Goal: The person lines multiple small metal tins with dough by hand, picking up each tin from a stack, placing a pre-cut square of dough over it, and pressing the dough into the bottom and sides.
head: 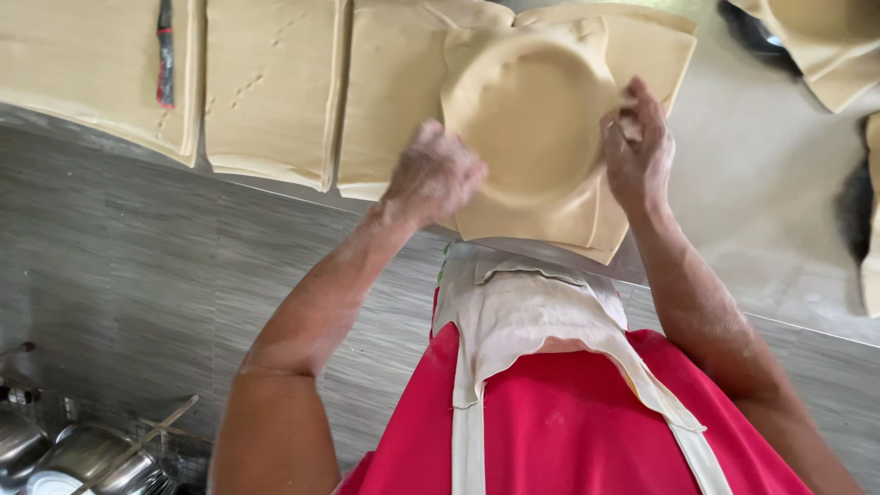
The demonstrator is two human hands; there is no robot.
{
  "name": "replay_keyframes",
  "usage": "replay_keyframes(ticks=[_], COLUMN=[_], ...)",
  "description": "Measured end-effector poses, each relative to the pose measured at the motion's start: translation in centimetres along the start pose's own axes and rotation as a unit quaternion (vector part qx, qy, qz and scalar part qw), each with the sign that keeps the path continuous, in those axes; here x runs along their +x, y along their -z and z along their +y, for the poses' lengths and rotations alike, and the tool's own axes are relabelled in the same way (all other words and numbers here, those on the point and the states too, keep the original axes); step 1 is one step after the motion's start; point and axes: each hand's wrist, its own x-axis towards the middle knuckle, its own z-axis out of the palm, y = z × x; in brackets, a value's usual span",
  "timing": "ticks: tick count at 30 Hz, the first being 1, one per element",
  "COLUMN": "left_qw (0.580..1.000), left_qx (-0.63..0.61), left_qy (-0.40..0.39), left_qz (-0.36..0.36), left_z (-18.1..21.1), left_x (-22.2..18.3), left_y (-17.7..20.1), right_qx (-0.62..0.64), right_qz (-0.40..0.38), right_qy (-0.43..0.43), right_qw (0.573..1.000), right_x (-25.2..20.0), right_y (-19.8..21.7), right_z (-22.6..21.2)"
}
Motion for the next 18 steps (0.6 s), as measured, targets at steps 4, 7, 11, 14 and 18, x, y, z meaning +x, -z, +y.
replay_keyframes(ticks=[4, 7, 11, 14, 18], left_qw=[0.909, 0.888, 0.861, 0.815, 0.807], left_qx=[-0.273, -0.371, -0.421, -0.513, -0.547], left_qy=[0.136, 0.177, 0.156, 0.131, 0.139], left_qz=[0.285, 0.205, 0.237, 0.235, 0.175], left_z=[-4.1, -5.2, -4.9, -4.3, -2.3], left_x=[1.6, 3.6, 4.3, 3.7, 2.5], left_y=[-0.9, -3.4, -6.4, -6.5, -4.6], right_qx=[-0.236, -0.330, -0.329, -0.273, -0.227], right_qz=[-0.174, -0.329, -0.296, -0.309, -0.239], right_qy=[0.141, 0.269, 0.266, 0.204, 0.202], right_qw=[0.946, 0.843, 0.856, 0.888, 0.922], right_x=[-3.8, -5.9, -4.6, -1.1, 2.4], right_y=[-3.1, -7.5, -10.6, -10.4, -9.0], right_z=[-2.2, -3.1, -3.0, -3.7, -5.9])
